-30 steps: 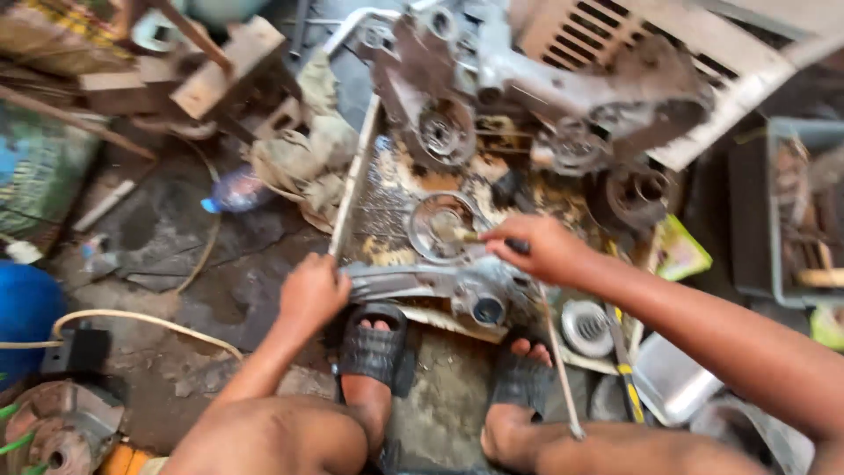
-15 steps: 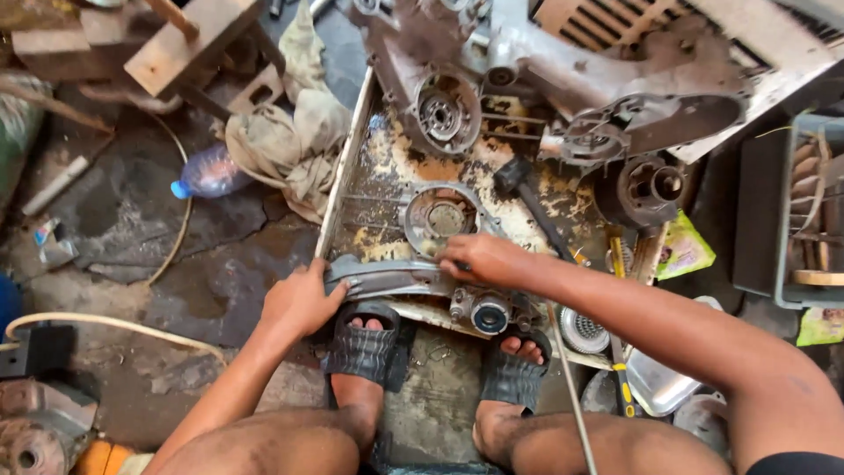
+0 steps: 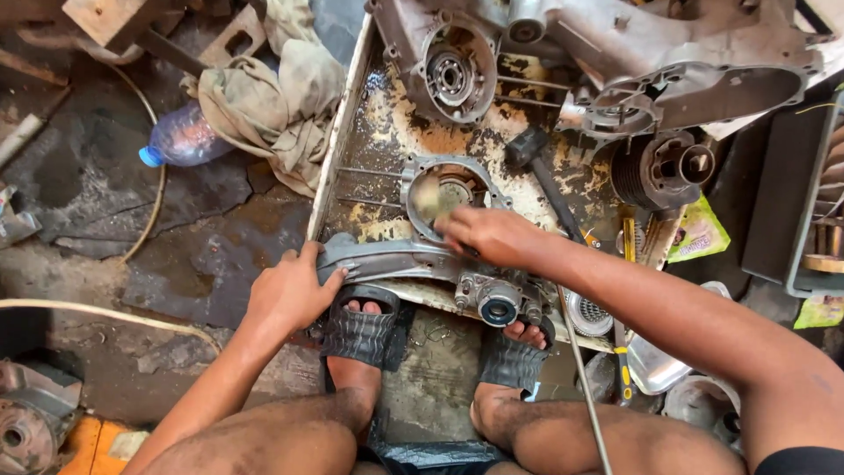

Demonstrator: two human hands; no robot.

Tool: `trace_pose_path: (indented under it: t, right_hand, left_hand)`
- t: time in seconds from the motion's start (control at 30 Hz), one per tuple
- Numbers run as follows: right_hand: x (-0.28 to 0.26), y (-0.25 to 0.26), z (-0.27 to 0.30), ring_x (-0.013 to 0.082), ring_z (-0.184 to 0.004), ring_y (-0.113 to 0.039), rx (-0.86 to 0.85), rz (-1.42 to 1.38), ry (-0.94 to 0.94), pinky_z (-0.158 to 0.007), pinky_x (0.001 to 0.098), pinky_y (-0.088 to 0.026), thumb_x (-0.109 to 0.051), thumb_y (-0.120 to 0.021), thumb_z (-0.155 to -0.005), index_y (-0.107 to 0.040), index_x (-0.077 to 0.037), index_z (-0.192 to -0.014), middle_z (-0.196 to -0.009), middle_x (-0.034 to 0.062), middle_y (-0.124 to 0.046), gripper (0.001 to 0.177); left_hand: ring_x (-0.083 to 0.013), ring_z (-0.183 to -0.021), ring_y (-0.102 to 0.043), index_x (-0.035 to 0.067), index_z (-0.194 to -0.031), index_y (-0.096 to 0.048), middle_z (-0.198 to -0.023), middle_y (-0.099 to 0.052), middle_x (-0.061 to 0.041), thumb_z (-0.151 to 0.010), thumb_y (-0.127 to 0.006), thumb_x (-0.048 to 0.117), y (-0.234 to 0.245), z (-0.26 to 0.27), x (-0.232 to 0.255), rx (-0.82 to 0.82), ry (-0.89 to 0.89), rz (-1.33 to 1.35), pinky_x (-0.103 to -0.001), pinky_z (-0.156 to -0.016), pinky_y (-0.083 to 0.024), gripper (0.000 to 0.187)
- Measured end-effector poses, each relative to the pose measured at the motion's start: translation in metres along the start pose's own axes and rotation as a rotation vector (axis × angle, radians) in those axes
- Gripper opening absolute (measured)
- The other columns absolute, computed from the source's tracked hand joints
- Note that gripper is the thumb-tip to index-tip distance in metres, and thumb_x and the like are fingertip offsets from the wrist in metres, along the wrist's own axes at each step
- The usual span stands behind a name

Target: The person scrubs a disassembled engine casing with a brush and solvent, then uses a screwdriver to remove a small component from a cylindrical opening. The person continues to scrub the casing and uses a hammer to tap a part into place.

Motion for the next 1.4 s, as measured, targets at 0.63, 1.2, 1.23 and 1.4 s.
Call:
trace_pose_path:
  t: [0.63,1.2,1.23,1.4]
  right_hand:
    - [-0.045,0.025,0.026,0.0166,-0.053,-0.063,0.171,0.881,-0.103,-0.046,0.032,-0.049,-0.024,-0.048,-0.095,-0.064,-0.011,-0.104,-0.084,0.0006,-0.052,0.022]
    - [-0.013,0.013,0.012,0.0199,-0.068,-0.065,0.274,0.908,-0.023,-0.052,0.0323,-0.053,-0.027,-0.056,-0.098,-0.064,-0.008,-0.108,-0.087,0.004,-0.052,0.023]
    - [-0.023,0.012,0.019,0.0199,-0.068,-0.065,0.275,0.904,-0.03,-0.052,0.0323,-0.053,-0.027,-0.056,-0.098,-0.064,-0.008,-0.108,-0.087,0.004,-0.052,0.023]
    - [-0.002,-0.02,0.008,0.0435,-0.071,-0.069,-0.05,0.139,-0.168,-0.066,0.0525,-0.057,-0.032,-0.054,-0.098,-0.061,-0.007,-0.089,-0.083,0.0138,-0.058,0.028]
  left_hand:
    - [-0.0451,-0.087,-0.077,0.013,-0.14,-0.053,-0.118,-0.065,-0.026,-0.1,-0.053,0.048,-0.003,-0.001,-0.005,0.039,0.006,0.007,-0.049,-0.062,-0.064,0.053]
    - [-0.0484,-0.099,-0.074,0.017,-0.139,-0.056,-0.121,-0.068,-0.023,-0.097,-0.052,0.057,-0.006,-0.01,-0.01,0.053,0.055,-0.028,-0.055,-0.077,-0.062,0.058]
    - [-0.0484,-0.099,-0.074,0.017,-0.139,-0.056,-0.121,-0.068,-0.023,-0.097,-0.052,0.057,-0.008,-0.006,-0.009,0.049,0.052,-0.034,-0.055,-0.077,-0.062,0.058]
    - [-0.0485,-0.099,-0.074,0.014,-0.138,-0.057,-0.12,-0.066,-0.024,-0.1,-0.051,0.053,-0.008,-0.009,-0.007,0.069,0.028,-0.032,-0.056,-0.075,-0.062,0.055]
Point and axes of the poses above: each hand's wrist, its own z-axis away from the middle knuckle, its own y-axis out of the back of the hand, x = y × z, the point moved 5 cm from there along -z, towards the middle knuckle
